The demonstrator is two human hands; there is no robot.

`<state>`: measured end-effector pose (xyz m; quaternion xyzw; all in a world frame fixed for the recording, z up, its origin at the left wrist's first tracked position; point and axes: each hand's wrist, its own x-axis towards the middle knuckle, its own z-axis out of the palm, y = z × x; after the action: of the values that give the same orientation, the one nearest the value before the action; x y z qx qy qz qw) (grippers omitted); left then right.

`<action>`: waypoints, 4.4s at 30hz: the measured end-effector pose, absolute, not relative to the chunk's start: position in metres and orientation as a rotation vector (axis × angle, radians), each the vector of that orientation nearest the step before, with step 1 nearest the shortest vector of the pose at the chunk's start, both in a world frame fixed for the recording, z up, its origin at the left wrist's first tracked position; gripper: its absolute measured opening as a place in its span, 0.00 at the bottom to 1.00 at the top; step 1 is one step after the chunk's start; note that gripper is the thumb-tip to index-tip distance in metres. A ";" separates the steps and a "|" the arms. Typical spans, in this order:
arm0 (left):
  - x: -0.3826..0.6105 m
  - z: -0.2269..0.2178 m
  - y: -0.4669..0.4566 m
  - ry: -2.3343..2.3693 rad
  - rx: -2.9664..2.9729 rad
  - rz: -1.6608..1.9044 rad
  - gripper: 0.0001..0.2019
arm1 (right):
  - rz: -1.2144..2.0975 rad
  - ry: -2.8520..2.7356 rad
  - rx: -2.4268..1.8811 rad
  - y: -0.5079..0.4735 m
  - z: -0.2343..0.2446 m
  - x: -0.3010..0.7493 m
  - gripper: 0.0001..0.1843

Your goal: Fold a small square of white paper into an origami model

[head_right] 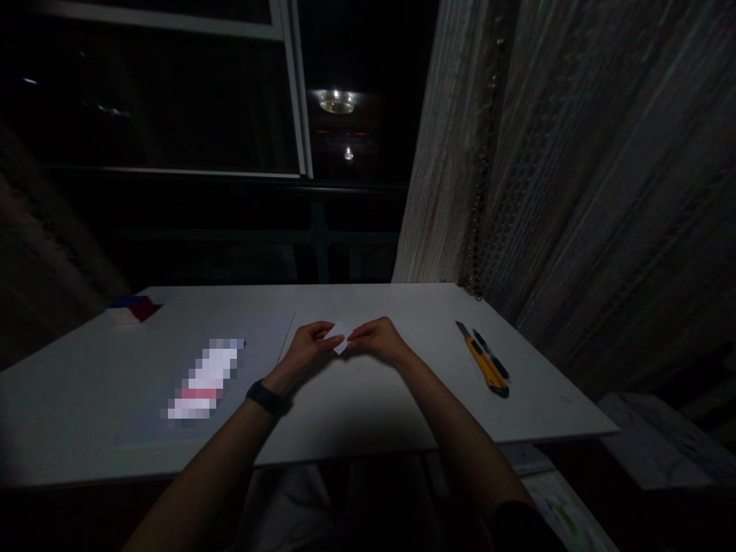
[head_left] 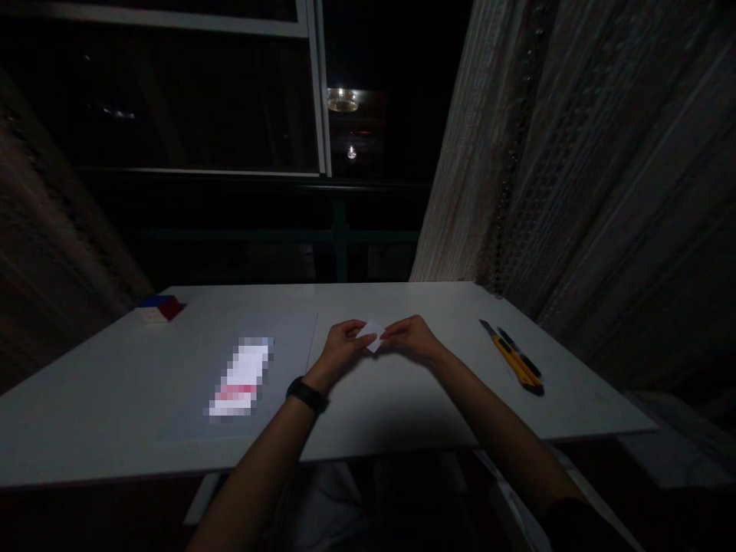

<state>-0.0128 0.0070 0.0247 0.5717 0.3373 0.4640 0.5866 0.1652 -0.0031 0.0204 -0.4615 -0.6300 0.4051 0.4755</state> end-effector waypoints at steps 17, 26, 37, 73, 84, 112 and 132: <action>-0.012 0.025 0.005 0.839 1.521 1.116 0.17 | 0.865 -1.570 -1.064 -0.003 0.021 0.164 0.13; -0.012 0.026 -0.002 0.806 1.845 1.295 0.14 | 0.843 -1.467 -1.049 -0.002 0.024 0.161 0.11; -0.012 0.019 0.011 0.889 1.673 1.373 0.08 | 0.851 -1.435 -1.024 -0.001 0.020 0.158 0.14; -0.013 0.024 0.006 0.667 1.223 1.218 0.24 | 0.724 -1.283 -1.090 -0.003 0.016 0.147 0.13; -0.010 0.024 0.005 0.798 1.241 1.166 0.24 | 0.742 -1.375 -1.094 -0.004 0.015 0.148 0.12; -0.008 0.016 0.008 0.844 1.472 1.152 0.22 | 0.815 -1.233 -1.118 0.000 0.014 0.149 0.13; -0.011 0.013 0.008 0.946 1.533 1.009 0.18 | 0.967 -1.383 -1.007 0.002 0.007 0.149 0.15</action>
<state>-0.0106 0.0078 0.0128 0.6375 0.3933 0.4197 0.5126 0.1493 0.0022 0.0066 -0.4264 -0.5855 0.4092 0.5549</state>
